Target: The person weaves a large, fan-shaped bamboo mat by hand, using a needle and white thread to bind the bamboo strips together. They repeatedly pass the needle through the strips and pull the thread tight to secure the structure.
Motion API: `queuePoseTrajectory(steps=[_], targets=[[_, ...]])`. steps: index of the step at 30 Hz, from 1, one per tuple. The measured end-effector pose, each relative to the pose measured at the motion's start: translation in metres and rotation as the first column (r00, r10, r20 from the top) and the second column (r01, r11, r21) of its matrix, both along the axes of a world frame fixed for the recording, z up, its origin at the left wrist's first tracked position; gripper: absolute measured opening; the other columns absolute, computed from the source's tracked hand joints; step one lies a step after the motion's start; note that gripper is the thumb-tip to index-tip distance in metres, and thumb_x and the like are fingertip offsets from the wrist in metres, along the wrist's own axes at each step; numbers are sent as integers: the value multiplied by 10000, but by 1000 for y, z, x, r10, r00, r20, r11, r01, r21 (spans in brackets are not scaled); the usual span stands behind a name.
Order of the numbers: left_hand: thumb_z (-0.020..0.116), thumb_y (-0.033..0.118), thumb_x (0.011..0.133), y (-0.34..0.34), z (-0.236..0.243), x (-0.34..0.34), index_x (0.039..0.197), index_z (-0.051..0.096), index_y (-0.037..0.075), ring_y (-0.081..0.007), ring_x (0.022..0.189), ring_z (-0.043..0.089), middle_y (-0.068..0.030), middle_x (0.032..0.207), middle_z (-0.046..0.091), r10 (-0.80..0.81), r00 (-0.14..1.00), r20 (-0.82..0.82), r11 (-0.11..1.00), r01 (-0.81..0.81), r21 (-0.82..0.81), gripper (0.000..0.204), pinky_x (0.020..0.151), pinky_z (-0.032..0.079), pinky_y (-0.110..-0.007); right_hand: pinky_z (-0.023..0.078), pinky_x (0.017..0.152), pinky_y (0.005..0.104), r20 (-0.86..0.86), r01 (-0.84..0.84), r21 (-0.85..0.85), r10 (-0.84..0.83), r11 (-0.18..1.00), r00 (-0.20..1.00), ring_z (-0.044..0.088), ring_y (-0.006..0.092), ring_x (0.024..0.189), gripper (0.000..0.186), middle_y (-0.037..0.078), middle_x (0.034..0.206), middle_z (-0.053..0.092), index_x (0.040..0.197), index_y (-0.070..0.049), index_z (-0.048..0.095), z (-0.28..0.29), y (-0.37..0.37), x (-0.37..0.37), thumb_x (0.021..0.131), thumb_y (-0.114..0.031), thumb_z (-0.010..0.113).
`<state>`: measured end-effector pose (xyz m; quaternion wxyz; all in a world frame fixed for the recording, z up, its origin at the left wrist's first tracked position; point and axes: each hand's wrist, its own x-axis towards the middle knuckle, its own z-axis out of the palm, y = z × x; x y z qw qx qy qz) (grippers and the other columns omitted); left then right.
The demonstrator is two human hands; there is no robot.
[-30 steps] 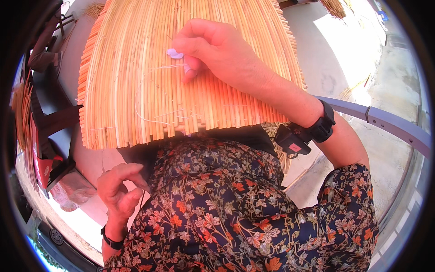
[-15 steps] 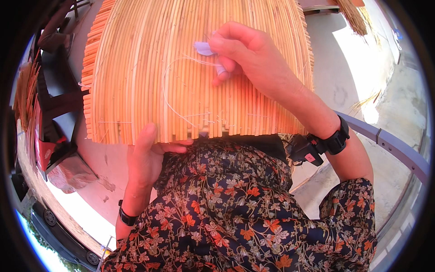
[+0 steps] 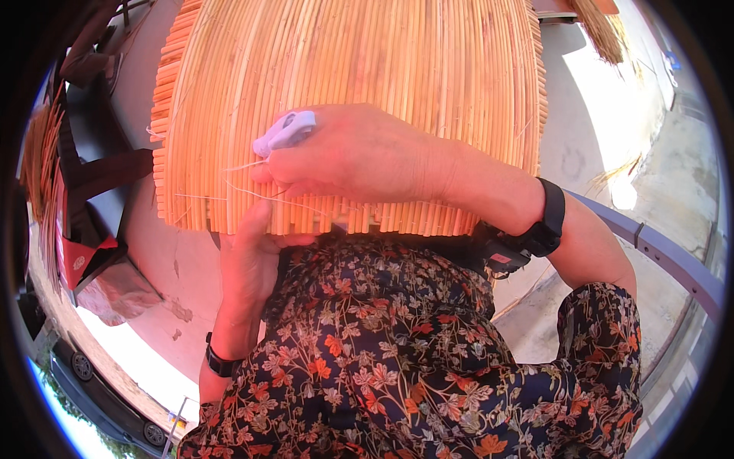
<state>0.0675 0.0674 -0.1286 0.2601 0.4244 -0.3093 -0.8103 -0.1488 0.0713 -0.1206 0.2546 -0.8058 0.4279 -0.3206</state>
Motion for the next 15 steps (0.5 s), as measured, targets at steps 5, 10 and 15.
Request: queuePoseTrajectory(steps=[5,10,15], targets=[[545,219,967,9,-9,1,1377,357,-18,-263,1064,625,-165,1281,524,-2,999,-33,1000,2,3,509,799,605,-400,524,828,374,-25,-67,86,69,994,997,611,300,1052,226,77,1171,638,1101,-162,629,-9,5,-5,879,-203,623],[551,275,972,8,-16,6,1424,306,0,-256,1169,562,-146,1350,477,19,989,-144,998,-11,55,583,927,532,-424,522,829,378,-41,-45,7,46,999,998,611,296,1051,228,68,1180,638,1110,-160,626,-12,3,-6,892,-225,621],[555,282,971,13,-16,-4,1454,276,20,-226,1252,489,-126,1398,440,121,991,-50,993,-121,7,617,1040,428,-402,519,821,386,-86,-50,39,53,998,995,613,288,1042,234,49,1180,639,1115,-155,625,-7,3,-7,894,-231,623]])
